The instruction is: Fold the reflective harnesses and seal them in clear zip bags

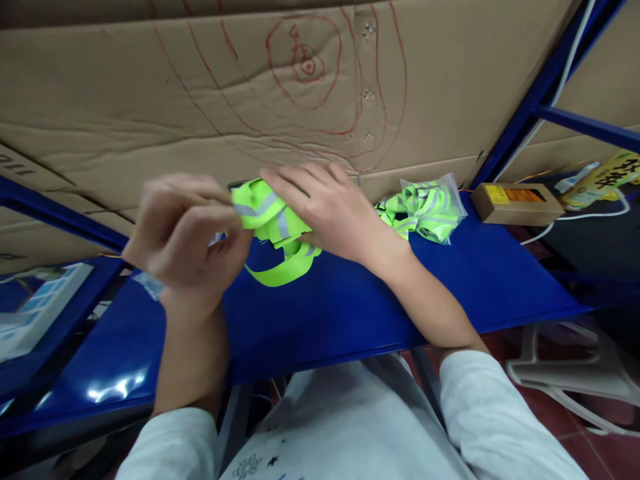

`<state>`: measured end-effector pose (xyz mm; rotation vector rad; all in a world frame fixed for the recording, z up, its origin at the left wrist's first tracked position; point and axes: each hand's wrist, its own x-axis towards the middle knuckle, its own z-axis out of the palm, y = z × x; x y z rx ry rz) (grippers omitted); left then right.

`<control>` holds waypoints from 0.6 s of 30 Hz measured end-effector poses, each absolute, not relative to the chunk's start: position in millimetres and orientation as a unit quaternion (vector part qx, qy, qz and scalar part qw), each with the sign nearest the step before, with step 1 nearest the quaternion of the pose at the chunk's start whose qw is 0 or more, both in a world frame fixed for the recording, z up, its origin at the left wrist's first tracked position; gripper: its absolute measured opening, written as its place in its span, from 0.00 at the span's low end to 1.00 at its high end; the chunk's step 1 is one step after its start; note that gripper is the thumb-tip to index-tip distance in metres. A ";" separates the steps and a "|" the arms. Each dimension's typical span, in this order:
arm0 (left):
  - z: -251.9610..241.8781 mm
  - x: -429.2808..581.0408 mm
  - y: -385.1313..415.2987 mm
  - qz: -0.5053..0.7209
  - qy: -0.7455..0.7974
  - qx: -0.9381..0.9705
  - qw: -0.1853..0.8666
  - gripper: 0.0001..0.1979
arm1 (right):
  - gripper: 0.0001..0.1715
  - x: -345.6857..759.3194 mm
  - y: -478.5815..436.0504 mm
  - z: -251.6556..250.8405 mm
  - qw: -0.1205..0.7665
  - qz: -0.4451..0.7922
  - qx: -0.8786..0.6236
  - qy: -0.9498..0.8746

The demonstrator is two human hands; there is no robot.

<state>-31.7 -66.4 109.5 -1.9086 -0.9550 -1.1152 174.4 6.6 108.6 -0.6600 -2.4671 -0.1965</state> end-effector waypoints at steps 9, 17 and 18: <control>103.8 -6.5 -69.9 -0.445 -0.330 -0.746 0.370 0.13 | 0.34 184.0 3.6 115.4 0.327 -0.108 -0.267 -0.900; 108.1 2.0 -67.9 -0.475 -0.370 -0.726 0.333 0.26 | 0.45 190.9 -3.9 123.6 0.335 -0.171 -0.265 -0.888; 108.6 0.9 -67.9 -0.484 -0.378 -0.720 0.323 0.24 | 0.45 191.5 -5.5 125.2 0.334 -0.180 -0.265 -0.886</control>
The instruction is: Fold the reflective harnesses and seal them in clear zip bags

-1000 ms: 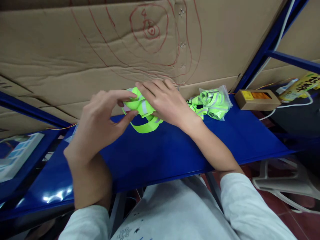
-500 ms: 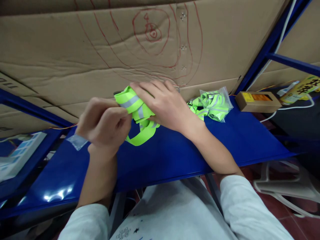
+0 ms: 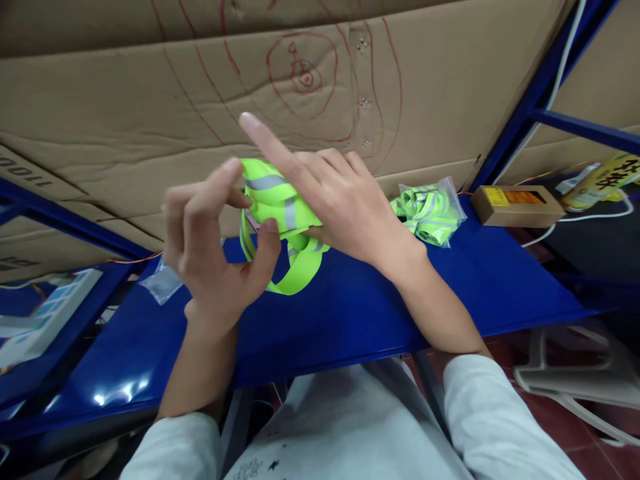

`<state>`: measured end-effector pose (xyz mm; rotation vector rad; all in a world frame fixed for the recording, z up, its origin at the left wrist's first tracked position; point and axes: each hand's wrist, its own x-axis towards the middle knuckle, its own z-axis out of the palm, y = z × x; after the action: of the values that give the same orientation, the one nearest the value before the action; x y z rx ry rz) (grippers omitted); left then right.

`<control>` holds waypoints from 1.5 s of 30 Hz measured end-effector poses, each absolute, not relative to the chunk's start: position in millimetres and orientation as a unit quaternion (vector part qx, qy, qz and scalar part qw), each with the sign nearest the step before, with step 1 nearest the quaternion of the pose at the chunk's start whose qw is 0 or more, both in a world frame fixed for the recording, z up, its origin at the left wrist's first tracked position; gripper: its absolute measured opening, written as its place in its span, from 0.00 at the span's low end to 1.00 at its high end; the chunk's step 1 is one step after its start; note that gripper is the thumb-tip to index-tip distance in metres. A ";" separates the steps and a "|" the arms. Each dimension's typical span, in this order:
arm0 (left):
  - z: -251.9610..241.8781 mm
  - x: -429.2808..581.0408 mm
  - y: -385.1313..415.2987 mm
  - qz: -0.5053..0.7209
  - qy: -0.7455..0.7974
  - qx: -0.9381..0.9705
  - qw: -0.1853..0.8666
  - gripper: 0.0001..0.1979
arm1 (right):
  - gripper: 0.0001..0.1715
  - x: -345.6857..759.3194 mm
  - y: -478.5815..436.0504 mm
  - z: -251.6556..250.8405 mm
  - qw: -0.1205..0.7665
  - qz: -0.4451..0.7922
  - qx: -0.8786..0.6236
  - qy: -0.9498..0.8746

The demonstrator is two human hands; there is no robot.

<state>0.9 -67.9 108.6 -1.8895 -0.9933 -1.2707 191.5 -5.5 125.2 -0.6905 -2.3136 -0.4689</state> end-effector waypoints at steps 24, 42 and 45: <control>100.6 -26.1 -26.6 -0.465 -0.328 -0.636 -0.521 0.31 | 0.40 194.7 30.6 114.7 0.370 -0.051 -0.264 -0.890; 102.9 -46.9 -21.2 -0.586 -0.365 -0.623 -0.368 0.25 | 0.44 182.2 30.8 103.9 0.361 -0.145 -0.287 -0.875; 100.4 -39.5 -19.7 -0.594 -0.359 -0.626 -0.355 0.24 | 0.45 179.7 33.0 100.1 0.369 -0.138 -0.283 -0.875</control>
<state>-39.5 -19.7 100.4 -2.5895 -1.4858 -2.4590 179.7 33.0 100.1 -0.7252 -2.2446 -0.3543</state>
